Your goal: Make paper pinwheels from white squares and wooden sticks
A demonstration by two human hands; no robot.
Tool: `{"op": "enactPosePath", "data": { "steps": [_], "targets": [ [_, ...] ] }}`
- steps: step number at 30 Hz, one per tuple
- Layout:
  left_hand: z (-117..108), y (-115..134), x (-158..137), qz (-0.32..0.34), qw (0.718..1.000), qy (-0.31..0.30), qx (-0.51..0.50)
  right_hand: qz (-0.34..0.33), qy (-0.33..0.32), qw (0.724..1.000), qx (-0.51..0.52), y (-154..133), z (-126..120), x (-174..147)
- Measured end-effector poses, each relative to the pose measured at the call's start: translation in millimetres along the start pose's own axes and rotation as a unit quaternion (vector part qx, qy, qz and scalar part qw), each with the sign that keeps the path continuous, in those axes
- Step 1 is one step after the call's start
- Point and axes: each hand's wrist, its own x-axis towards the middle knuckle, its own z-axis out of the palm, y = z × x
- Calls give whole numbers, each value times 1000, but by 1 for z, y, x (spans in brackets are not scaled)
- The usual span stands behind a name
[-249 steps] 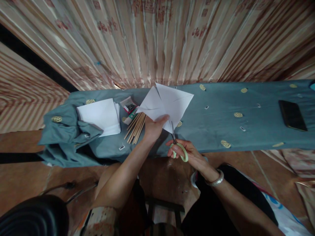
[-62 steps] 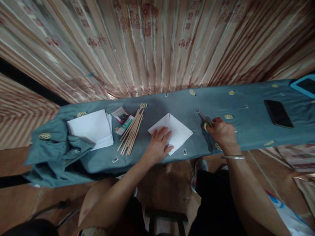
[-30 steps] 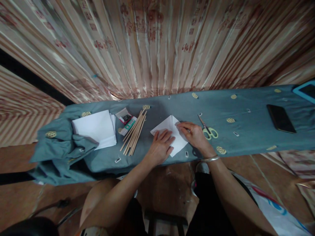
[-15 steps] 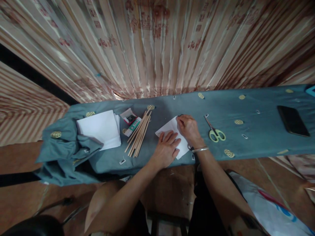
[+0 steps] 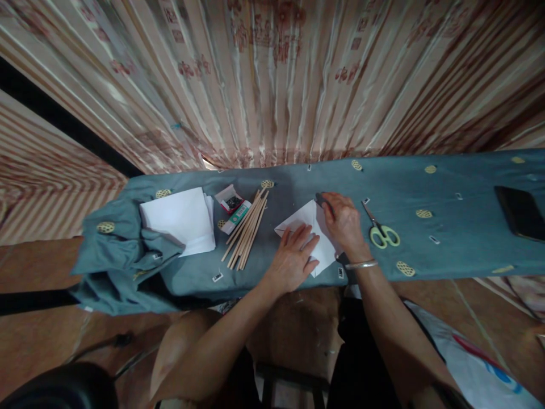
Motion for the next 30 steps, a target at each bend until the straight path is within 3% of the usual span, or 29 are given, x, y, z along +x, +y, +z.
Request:
{"op": "enactPosePath", "data": {
  "steps": [4,9,16,22,27,30],
  "targets": [
    [-8,-5,-6,-14,1000,-3,22,-40,-20,999,-21,0,-15,-26],
    [-14,-9,-18,-27,999,9,39,-94,-61,993,-37,4,-2,-52],
    [-26,-16,-27,-55,997,38,31,-85,-54,993,-62,7,7,-46],
    [-57,-52,-42,-107,986,121,29,-66,-35,996,-54,3,-1,-39],
    [-77,-88,-62,-181,958,217,50,-63,-26,997,-44,0,-2,-39],
    [-85,-99,-70,-216,948,222,67,-73,-20,997,-32,-3,-1,-40]
  ]
}}
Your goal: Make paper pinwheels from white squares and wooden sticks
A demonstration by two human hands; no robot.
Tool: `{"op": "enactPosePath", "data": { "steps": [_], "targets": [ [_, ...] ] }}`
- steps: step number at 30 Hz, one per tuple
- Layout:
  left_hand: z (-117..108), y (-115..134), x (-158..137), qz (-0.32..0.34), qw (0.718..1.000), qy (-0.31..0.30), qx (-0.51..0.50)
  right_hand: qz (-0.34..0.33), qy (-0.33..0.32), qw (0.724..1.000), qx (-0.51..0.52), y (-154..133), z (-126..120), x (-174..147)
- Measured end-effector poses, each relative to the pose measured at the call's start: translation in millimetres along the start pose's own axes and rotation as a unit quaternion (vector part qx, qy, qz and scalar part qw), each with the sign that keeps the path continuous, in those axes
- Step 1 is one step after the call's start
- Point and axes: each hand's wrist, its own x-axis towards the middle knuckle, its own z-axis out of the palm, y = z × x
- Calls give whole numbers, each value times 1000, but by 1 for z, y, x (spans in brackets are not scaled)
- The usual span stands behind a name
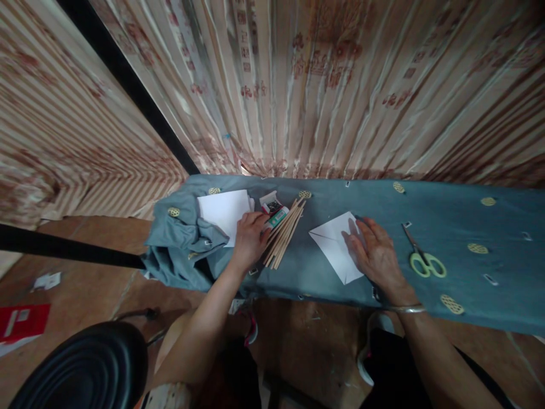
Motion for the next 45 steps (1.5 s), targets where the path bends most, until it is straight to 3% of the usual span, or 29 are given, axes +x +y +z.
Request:
{"op": "enactPosePath", "data": {
  "steps": [9,15,19,24,26,30,32,39,45],
  "targets": [
    [-8,-7,-1,-32,998,-44,24,-35,43,997,59,-12,10,-4],
    [-9,-6,1,-21,999,-25,1,-28,40,996,75,-17,6,-2],
    [4,13,-8,64,997,-20,-43,-3,44,997,69,-12,-3,-2],
    [22,47,-23,185,975,-95,-75,7,41,997,63,-4,-10,-4],
    [21,48,-21,168,979,-91,-65,-2,43,997,64,-2,-11,-5],
    [11,28,-7,37,998,-43,-7,-18,34,997,64,-1,-11,-8],
    [6,17,0,-1,998,-52,19,-25,26,997,66,-1,-11,-9],
    [3,11,2,-33,991,-103,77,-40,18,996,82,-6,-14,-10],
    [4,9,10,-64,993,-75,62,-33,15,994,101,-11,-17,-9]
  ]
}}
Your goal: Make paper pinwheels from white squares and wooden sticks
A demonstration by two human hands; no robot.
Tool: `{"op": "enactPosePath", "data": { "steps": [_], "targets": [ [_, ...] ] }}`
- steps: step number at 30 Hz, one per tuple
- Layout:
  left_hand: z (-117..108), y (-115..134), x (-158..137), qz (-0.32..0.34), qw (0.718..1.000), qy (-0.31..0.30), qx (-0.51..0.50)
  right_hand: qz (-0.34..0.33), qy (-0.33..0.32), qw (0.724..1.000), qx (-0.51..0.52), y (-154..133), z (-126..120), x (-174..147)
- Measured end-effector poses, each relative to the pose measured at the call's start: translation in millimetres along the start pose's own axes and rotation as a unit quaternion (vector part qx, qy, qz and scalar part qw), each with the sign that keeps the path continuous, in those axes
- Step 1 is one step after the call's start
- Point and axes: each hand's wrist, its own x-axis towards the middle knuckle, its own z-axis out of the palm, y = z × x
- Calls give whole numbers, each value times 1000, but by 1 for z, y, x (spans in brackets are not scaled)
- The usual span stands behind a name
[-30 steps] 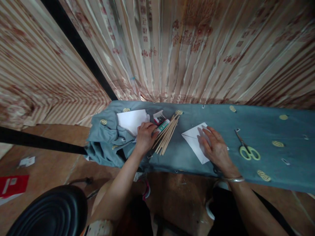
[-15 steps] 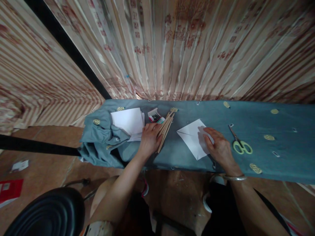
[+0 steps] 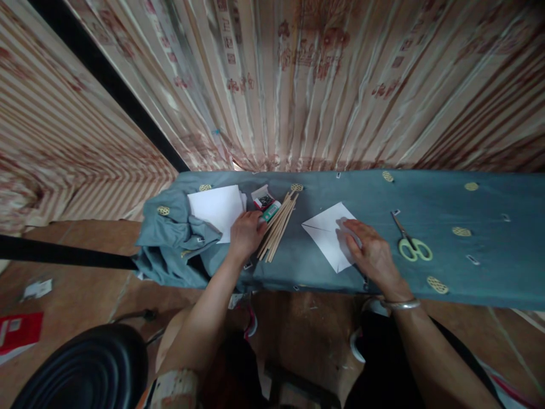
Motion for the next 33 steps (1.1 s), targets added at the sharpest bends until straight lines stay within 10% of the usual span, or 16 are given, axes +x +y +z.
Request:
{"op": "enactPosePath", "data": {
  "steps": [7,13,16,24,33],
  "targets": [
    [-11,16,-4,-24,955,97,-279,121,9,979,165,-20,-6,-2],
    [15,74,-44,2,813,-161,-559,246,-127,798,535,-59,-6,-4],
    [26,86,-53,-15,785,-199,-587,295,-120,766,559,-59,-10,-5],
    [30,56,-25,123,962,-62,-235,383,82,747,537,2,-24,-4],
    [30,76,-23,222,973,-24,-52,335,87,850,397,21,-2,6]
  ]
}}
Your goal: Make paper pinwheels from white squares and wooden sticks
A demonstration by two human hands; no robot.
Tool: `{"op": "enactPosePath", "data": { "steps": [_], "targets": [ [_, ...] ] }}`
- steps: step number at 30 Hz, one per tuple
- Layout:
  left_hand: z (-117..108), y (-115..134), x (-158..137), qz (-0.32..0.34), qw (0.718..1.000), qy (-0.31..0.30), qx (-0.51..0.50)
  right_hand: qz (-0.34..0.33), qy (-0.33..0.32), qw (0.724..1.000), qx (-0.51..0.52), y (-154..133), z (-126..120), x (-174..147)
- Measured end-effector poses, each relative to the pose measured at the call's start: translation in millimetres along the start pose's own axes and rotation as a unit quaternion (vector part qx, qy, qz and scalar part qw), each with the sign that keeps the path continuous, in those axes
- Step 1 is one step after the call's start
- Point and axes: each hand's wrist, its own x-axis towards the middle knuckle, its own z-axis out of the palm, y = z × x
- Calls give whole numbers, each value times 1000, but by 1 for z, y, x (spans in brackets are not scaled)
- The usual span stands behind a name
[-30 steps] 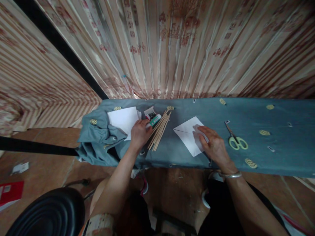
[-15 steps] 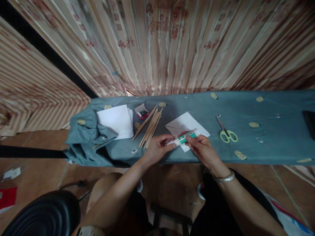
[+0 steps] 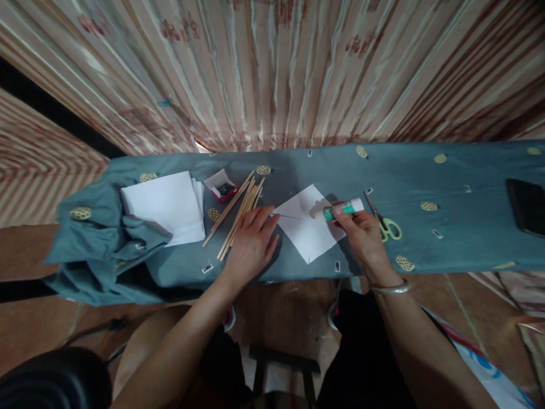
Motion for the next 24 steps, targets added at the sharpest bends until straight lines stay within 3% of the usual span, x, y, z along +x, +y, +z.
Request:
{"op": "enactPosePath", "data": {
  "steps": [3,5,10,18,24],
  "targets": [
    [11,19,-2,88,996,-14,-30,-32,-13,998,-48,-2,2,0],
    [21,31,-3,111,991,-49,-50,-44,-26,995,-88,-3,2,-1],
    [38,44,-1,100,989,-83,-73,-55,-39,986,-154,-6,1,-5],
    [45,40,4,64,989,-83,-109,-69,-49,974,-210,-7,3,-2],
    [45,41,4,62,988,-82,-115,-120,-14,935,-332,-17,13,-3]
  ]
}}
